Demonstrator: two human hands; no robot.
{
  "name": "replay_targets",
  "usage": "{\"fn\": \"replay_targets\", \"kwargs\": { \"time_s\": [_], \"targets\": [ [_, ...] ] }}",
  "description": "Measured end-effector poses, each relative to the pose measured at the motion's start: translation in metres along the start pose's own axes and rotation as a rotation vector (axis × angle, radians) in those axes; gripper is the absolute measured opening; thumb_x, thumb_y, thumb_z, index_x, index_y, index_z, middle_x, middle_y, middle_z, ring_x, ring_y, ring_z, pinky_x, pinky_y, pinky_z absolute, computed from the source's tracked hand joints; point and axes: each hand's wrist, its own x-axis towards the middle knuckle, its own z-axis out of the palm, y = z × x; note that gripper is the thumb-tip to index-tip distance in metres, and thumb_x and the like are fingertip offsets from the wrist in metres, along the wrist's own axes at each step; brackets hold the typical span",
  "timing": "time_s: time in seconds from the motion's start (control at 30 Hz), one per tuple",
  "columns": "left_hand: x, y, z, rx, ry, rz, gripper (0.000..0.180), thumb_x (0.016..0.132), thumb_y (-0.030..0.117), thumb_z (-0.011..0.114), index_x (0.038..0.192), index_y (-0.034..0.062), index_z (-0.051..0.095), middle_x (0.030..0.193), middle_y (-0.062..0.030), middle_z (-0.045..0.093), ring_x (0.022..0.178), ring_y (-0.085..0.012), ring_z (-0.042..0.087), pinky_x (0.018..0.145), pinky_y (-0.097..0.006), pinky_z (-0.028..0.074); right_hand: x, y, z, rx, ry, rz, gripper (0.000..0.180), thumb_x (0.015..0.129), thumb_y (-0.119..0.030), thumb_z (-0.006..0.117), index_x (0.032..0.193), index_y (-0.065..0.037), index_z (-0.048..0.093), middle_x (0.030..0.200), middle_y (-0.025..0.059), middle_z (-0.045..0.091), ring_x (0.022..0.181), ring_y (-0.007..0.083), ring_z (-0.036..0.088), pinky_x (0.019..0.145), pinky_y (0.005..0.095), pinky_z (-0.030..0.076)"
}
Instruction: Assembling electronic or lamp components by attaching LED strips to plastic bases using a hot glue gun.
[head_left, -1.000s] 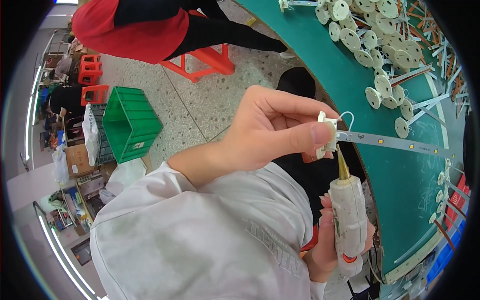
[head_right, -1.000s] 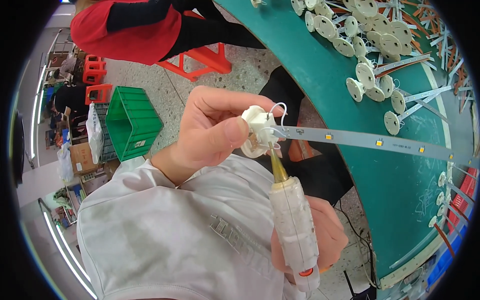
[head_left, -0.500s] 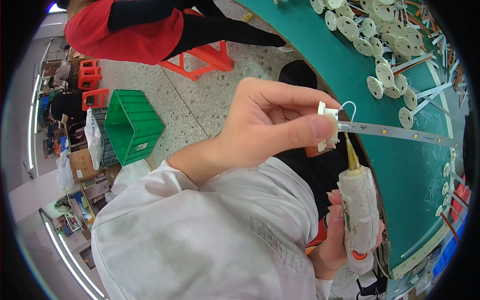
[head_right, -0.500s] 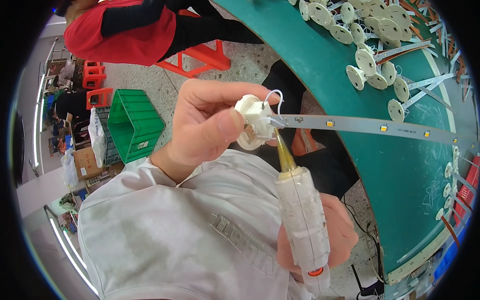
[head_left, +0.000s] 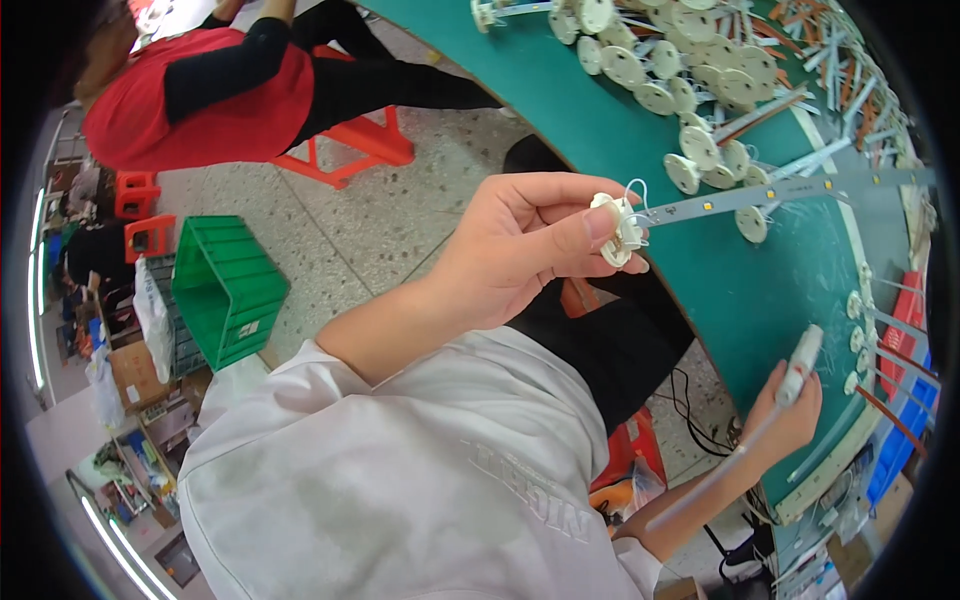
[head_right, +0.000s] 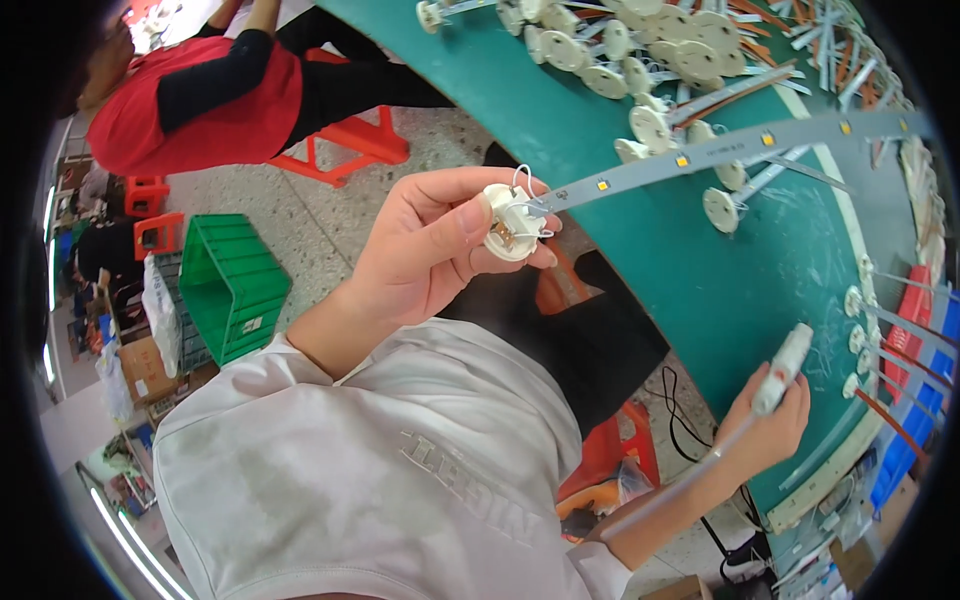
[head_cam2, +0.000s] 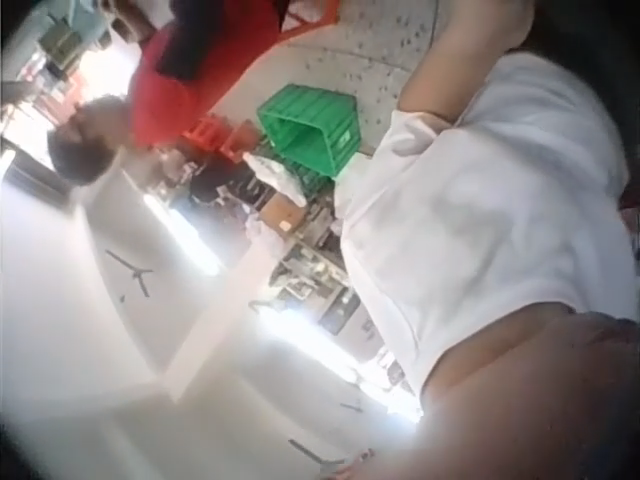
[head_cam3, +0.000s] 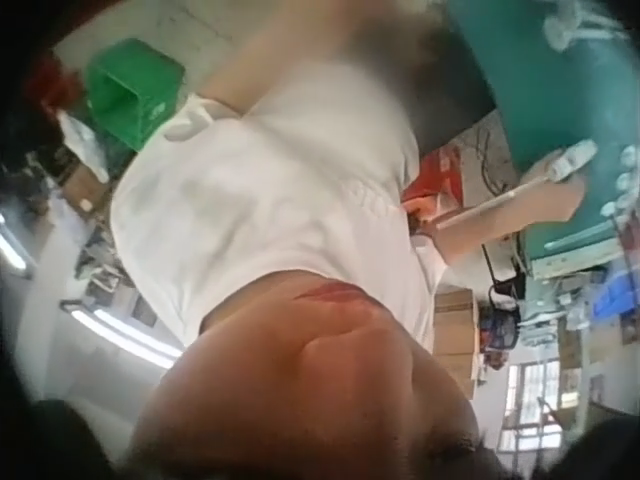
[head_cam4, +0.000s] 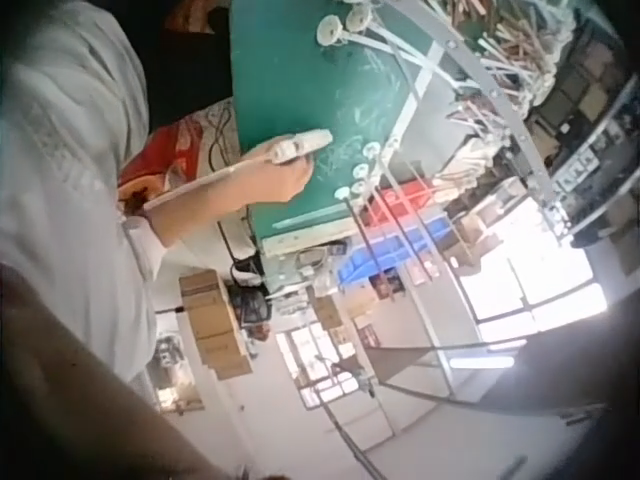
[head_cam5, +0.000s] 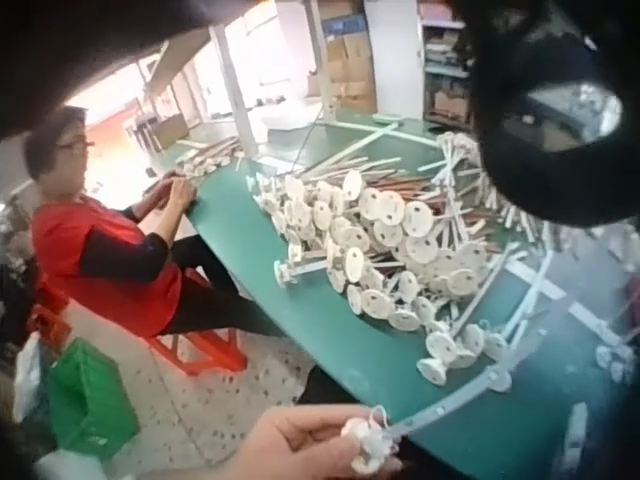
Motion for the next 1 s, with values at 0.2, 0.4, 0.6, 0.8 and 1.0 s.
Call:
{"fn": "replay_targets", "kwargs": {
  "time_s": [0.2, 0.4, 0.6, 0.8, 1.0],
  "targets": [
    [0.024, -0.014, 0.002, -0.007, -0.124, -0.125, 0.037, 0.096, 0.015, 0.052, 0.125, -0.0077, 0.05, 0.112, -0.0228, 0.061, 0.1, -0.0313, 0.064, 0.085, -0.036, 0.056, 0.01, 0.029, -0.008, 0.19, -0.358, 0.176, 0.043, 0.077, -0.009, 0.07, 0.117, 0.002, 0.058, 0.119, 0.0155, 0.059, 0.111, 0.028, 0.057, 0.091, 0.0372, 0.048],
    [0.021, -0.018, 0.015, -0.027, -0.167, -0.239, 0.036, 0.096, 0.014, 0.052, 0.125, -0.0074, 0.05, 0.107, -0.0214, 0.063, 0.097, -0.0287, 0.066, 0.085, -0.037, 0.056, 0.002, -0.047, -0.048, 0.828, -0.074, 0.303, 0.034, 0.085, -0.005, 0.062, 0.117, 0.007, 0.056, 0.112, 0.0185, 0.061, 0.095, 0.0216, 0.062, 0.075, 0.027, 0.052],
    [0.012, -0.031, 0.021, 0.068, -0.305, -0.251, 0.035, 0.093, 0.008, 0.055, 0.124, -0.0077, 0.052, 0.107, -0.0181, 0.064, 0.097, -0.0212, 0.064, 0.084, -0.033, 0.055, -0.019, -0.143, -0.038, 1.489, -0.16, 0.335, 0.024, 0.087, -0.002, 0.06, 0.107, 0.012, 0.058, 0.095, 0.0191, 0.067, 0.081, 0.0186, 0.066, 0.059, 0.0268, 0.053],
    [0.002, -0.037, 0.027, 0.045, -0.259, -0.125, 0.048, 0.077, -0.008, 0.07, 0.122, -0.0094, 0.053, 0.111, -0.0171, 0.062, 0.103, -0.0201, 0.063, 0.085, -0.032, 0.055, -0.021, -0.143, -0.04, 1.553, -0.166, 0.513, 0.012, 0.088, -0.004, 0.062, 0.09, 0.008, 0.062, 0.082, 0.0126, 0.066, 0.069, 0.0117, 0.06, 0.059, 0.0215, 0.047],
    [0.008, -0.046, 0.021, 0.501, -0.341, 0.315, 0.048, 0.07, 0.002, 0.08, 0.113, -0.0069, 0.061, 0.095, -0.015, 0.067, 0.086, -0.0185, 0.068, 0.076, -0.03, 0.059, -0.011, -0.137, -0.049, 1.486, -0.272, 0.524, 0.008, 0.087, -0.001, 0.062, 0.087, 0.007, 0.062, 0.081, 0.0111, 0.063, 0.065, 0.0106, 0.056, 0.058, 0.0208, 0.044]
  ]
}}
